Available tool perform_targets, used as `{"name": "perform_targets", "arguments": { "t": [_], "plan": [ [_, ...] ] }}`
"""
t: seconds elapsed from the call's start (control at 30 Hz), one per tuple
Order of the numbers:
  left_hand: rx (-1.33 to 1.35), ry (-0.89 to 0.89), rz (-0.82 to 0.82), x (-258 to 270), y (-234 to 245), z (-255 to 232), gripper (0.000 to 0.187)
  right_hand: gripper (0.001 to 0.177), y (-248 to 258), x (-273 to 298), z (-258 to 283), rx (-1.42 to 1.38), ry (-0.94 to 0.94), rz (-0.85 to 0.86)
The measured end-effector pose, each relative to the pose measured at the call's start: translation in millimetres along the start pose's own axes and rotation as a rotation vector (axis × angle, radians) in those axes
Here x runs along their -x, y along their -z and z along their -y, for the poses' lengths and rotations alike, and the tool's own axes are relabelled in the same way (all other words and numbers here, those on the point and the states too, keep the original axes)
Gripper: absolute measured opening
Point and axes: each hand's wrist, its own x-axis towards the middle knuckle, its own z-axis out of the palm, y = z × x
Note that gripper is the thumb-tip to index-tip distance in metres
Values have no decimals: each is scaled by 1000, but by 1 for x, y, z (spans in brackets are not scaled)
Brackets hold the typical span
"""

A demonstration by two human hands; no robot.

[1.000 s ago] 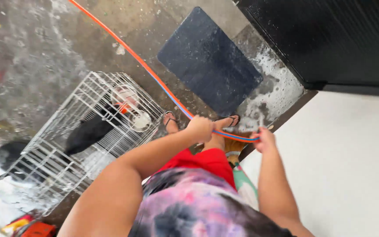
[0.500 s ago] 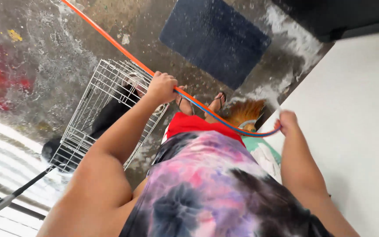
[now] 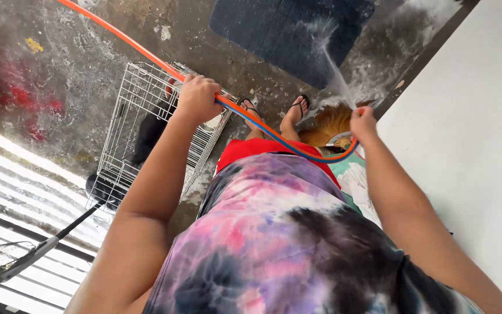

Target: Washing the floor and various household items with a water hose and a brush.

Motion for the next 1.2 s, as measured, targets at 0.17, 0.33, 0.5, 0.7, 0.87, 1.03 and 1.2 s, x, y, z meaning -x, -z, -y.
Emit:
{"name": "perform_targets", "arguments": {
  "t": [0.17,0.33,0.5,0.7,0.87,1.03,1.2],
  "plan": [
    [-71,-36,224,15,-13,-38,18,30,33,26,-5,8,-90,103],
    [-40,35,173,14,-17,-51,15,27,13,25,-5,17,48,174],
    [-72,80,150,14,-4,-42,18,25,7,26,38,-48,7,289],
    [-16,173,67,38,2,-29,20,18,-14,5,74,-225,-69,428],
    [-11,237,116,57,6,-19,29,15,-32,5,101,-375,-101,516],
    [5,220,72,62,8,-8,35,14,-39,9,100,-469,-141,533],
    [13,162,8,52,13,5,36,11,-19,-12,18,-594,-283,434]
  ]
}}
